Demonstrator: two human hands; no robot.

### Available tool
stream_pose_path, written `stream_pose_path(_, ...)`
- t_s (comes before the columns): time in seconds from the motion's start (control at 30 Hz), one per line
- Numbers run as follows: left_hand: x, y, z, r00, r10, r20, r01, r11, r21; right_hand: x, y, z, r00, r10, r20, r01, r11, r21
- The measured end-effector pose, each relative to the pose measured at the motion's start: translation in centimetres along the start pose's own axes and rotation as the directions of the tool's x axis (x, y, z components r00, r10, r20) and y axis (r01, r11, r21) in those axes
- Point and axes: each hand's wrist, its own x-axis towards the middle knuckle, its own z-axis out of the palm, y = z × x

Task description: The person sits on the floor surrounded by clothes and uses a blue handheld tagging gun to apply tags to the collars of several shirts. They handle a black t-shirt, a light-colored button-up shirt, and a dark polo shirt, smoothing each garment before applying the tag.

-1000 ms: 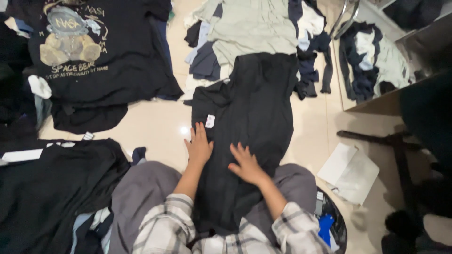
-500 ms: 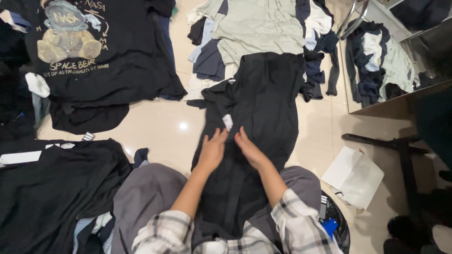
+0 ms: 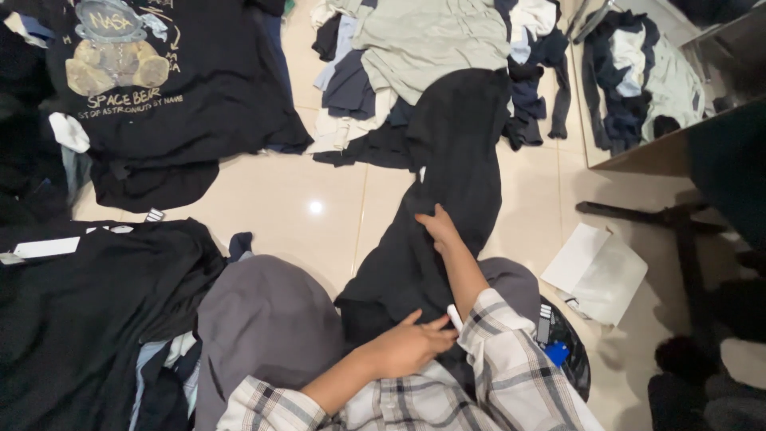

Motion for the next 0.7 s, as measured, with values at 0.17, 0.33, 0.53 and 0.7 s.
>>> stream_pose_path(0.17, -1.4, -2.0, -2.2, 0.996, 0.066, -0.061, -0.069, 0.997, -0.042, -8.4, -1.1, -1.1, 0.978, -0.191, 0.087, 0.176, 0.971, 0.159)
stream_pose_path(0.33, 0.0, -9.4, -10.2, 0.793, -0.125, -0.596, -0.018, 0.973, -0.228, -9.1, 1.5, -5.8, 0.902, -0.362, 0.235, 0.195, 0.827, 0.528)
stream_pose_path(0.53, 7.5, -12.5, -13.8, 0.613, -0.384, -0.690, 0.573, 0.818, 0.054, -13.2, 3.2, -12.1, 0.796, -0.487, 0.360, 0.113, 0.704, 0.701)
stream_pose_path(0.7, 13.0, -18.0, -10.5, 0.653, -0.363, -0.665, 0.482, 0.876, -0.004, -15.2, 3.7, -16.4, 0.824, -0.496, 0.273, 0.191, 0.698, 0.690)
